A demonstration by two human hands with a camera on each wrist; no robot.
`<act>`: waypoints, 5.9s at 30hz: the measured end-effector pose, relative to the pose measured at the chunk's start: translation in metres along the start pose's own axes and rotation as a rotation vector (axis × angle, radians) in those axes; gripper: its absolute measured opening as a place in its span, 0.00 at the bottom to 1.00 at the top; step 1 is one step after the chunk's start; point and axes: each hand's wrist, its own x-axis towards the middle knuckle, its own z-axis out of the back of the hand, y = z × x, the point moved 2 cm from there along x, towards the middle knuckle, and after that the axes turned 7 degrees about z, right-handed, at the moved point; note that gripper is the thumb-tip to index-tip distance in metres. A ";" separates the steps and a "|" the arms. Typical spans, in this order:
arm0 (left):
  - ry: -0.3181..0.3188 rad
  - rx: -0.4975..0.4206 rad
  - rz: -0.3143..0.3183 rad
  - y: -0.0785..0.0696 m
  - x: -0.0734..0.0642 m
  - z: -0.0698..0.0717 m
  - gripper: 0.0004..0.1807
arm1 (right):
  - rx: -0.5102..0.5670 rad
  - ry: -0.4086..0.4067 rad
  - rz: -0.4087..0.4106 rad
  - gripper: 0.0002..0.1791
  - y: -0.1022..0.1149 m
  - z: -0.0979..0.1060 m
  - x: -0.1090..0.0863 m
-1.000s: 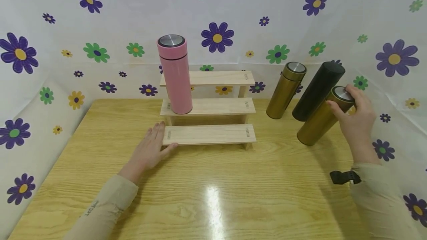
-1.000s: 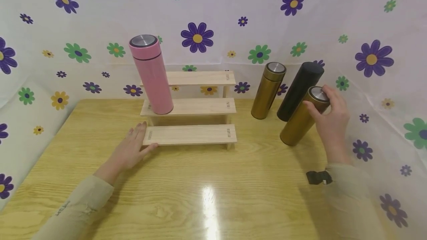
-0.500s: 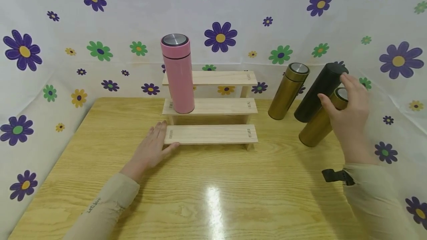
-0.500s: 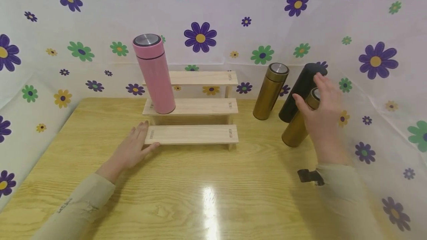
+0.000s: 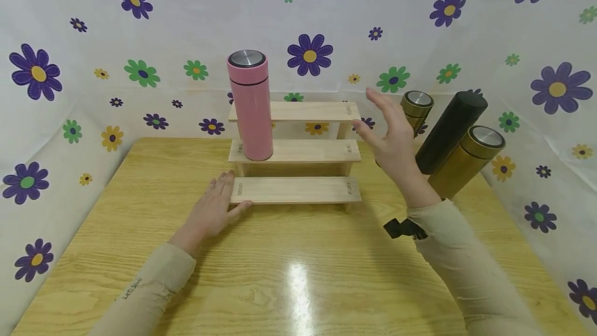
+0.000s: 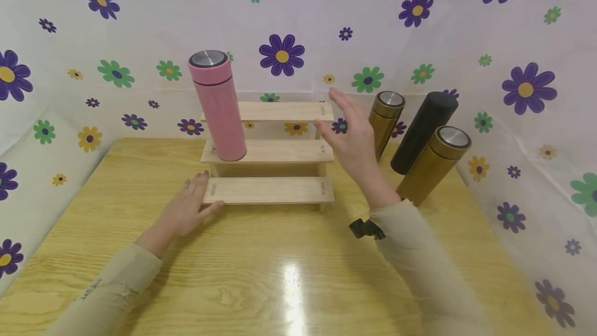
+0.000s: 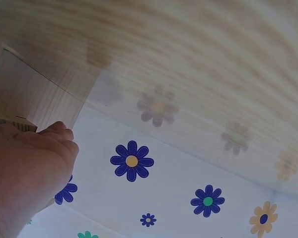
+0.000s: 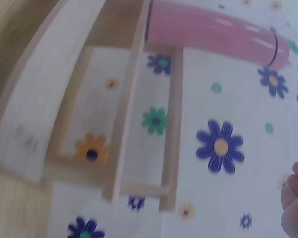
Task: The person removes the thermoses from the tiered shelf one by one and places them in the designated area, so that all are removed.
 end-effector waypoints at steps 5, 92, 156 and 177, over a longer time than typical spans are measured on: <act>-0.005 -0.003 0.003 0.000 0.000 -0.002 0.54 | 0.105 0.057 0.057 0.33 0.021 -0.030 0.027; 0.003 -0.022 0.010 0.000 -0.001 -0.003 0.54 | 0.109 0.010 -0.005 0.25 0.037 0.026 0.034; 0.014 -0.011 0.008 -0.002 0.000 -0.004 0.54 | -0.214 0.086 -0.506 0.34 -0.073 0.077 -0.056; 0.007 -0.018 -0.012 -0.003 0.003 -0.002 0.53 | -0.523 0.277 0.316 0.23 -0.023 0.013 -0.077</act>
